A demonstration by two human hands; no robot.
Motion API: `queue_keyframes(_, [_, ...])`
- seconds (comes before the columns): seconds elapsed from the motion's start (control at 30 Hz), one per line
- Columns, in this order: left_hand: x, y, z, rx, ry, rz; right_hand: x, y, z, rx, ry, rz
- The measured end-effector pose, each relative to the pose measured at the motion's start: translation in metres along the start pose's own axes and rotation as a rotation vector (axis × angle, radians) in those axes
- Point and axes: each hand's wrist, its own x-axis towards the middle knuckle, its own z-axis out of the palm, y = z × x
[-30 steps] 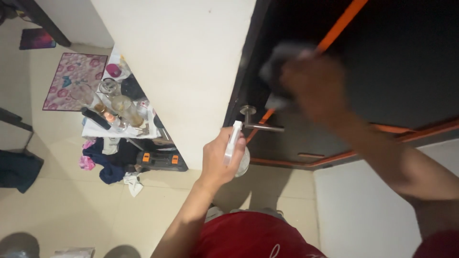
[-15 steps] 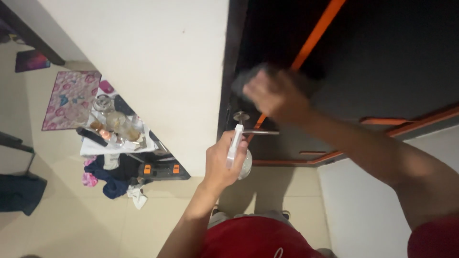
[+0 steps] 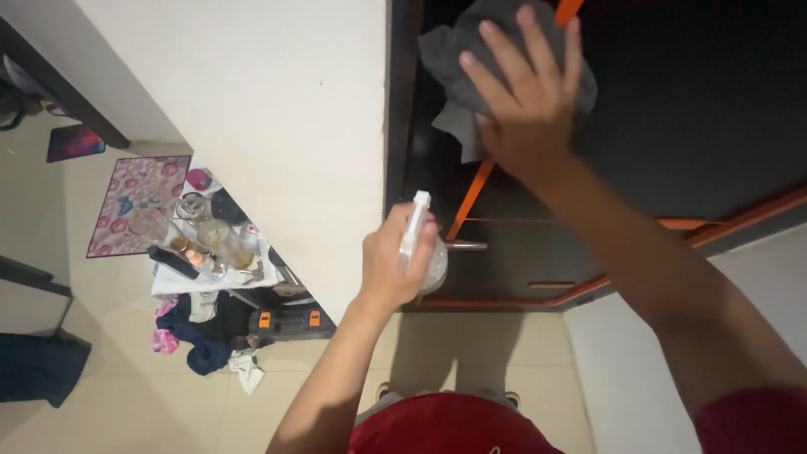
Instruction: The person cleans a door by spraying it with a spray bottle and wiping the surface, handle, and frame with a cloth.
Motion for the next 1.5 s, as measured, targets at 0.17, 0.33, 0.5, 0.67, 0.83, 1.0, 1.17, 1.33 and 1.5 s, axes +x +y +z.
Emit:
queue_keyframes(0.17, [0.009,0.002,-0.002,-0.076,0.027,-0.025,-0.043,-0.033,0.032,0.291,-0.059,-0.093])
queue_keyframes(0.33, [0.012,0.006,-0.002,-0.083,0.029,-0.039,-0.08,-0.035,0.037,0.331,-0.142,-0.311])
queue_keyframes(0.5, [0.016,0.007,-0.003,-0.079,0.019,-0.027,-0.032,-0.006,0.008,0.196,-0.08,-0.256])
queue_keyframes(0.67, [0.017,0.005,0.001,-0.075,0.015,-0.028,-0.017,-0.014,0.01,0.173,0.004,0.023])
queue_keyframes(0.83, [0.014,0.003,0.003,-0.082,0.007,-0.051,-0.08,-0.03,0.051,0.411,-0.19,-0.226])
queue_keyframes(1.0, [0.012,0.012,0.001,-0.074,0.047,-0.015,-0.075,-0.018,0.034,0.403,-0.268,-0.518])
queue_keyframes(1.17, [0.02,0.018,0.004,-0.098,0.034,-0.02,0.004,0.009,-0.018,0.079,0.0,-0.042])
queue_keyframes(1.33, [0.027,0.026,0.013,-0.1,0.093,0.009,-0.022,-0.001,0.01,0.268,0.072,-0.213])
queue_keyframes(1.5, [0.025,0.034,0.026,-0.08,0.146,0.007,-0.084,0.007,0.014,0.351,-0.079,-0.501])
